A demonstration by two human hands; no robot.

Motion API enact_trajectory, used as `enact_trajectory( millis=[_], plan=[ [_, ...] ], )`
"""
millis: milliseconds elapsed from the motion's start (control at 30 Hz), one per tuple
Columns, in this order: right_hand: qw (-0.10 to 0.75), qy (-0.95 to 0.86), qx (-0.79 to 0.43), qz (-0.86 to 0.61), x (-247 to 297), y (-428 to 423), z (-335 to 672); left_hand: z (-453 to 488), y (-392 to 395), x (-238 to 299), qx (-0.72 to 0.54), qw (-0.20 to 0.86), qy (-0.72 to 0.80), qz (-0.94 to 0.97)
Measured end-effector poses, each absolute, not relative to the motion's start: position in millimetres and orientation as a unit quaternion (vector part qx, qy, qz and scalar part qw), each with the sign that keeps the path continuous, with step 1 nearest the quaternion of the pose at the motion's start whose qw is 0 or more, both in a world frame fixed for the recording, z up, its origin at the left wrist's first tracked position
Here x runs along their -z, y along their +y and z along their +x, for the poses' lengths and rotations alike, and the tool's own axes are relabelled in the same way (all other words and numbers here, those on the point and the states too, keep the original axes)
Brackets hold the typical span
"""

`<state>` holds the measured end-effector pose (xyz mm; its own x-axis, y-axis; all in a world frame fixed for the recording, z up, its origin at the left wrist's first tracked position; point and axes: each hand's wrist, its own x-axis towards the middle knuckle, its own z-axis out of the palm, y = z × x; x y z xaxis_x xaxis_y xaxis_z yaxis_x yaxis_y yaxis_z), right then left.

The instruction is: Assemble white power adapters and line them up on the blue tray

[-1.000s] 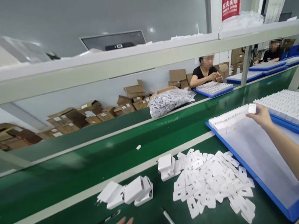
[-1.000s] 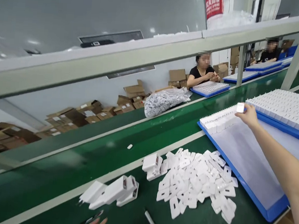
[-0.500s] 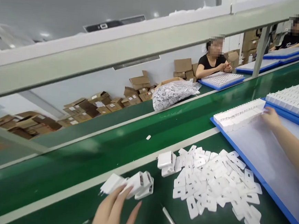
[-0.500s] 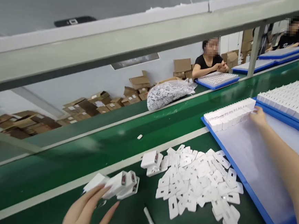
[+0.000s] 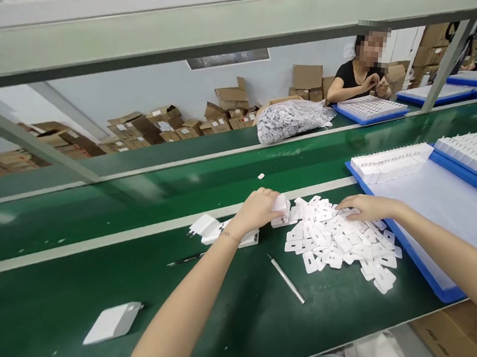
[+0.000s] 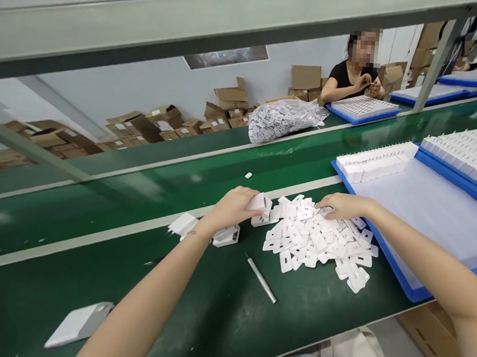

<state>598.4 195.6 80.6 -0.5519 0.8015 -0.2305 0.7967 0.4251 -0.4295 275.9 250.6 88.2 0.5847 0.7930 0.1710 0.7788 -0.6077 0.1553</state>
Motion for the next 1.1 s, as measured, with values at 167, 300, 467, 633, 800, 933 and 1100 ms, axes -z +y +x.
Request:
enact_trajectory(
  millis=[167, 300, 467, 633, 800, 933, 1100],
  plan=[
    [0.073, -0.825, -0.231, -0.510, -80, 189, 596, 263, 187, -98, -0.294, 0.041, 0.431, 0.852],
    [0.081, -0.825, -0.185, -0.528, -81, 181, 594, 256, 120, -94, -0.476, 0.136, 0.327, 0.805],
    [0.128, -0.815, -0.128, -0.551, -98, 168, 581, 255, 79, -84, -0.571, 0.258, 0.246, 0.739],
    [0.328, -0.815, -0.188, -0.440, -127, 109, 528, 262, 71, -71, -0.626, 0.237, 0.229, 0.707],
    [0.465, -0.762, -0.234, -0.384, -119, 44, 467, 280, 71, -51, -0.666, 0.079, 0.244, 0.701],
    [0.513, -0.743, -0.176, -0.393, -94, 30, 444, 292, 66, -40, -0.657, 0.042, 0.283, 0.698],
    [0.494, -0.762, -0.086, -0.411, -73, 30, 434, 296, 61, -37, -0.633, 0.047, 0.322, 0.703]
  ],
)
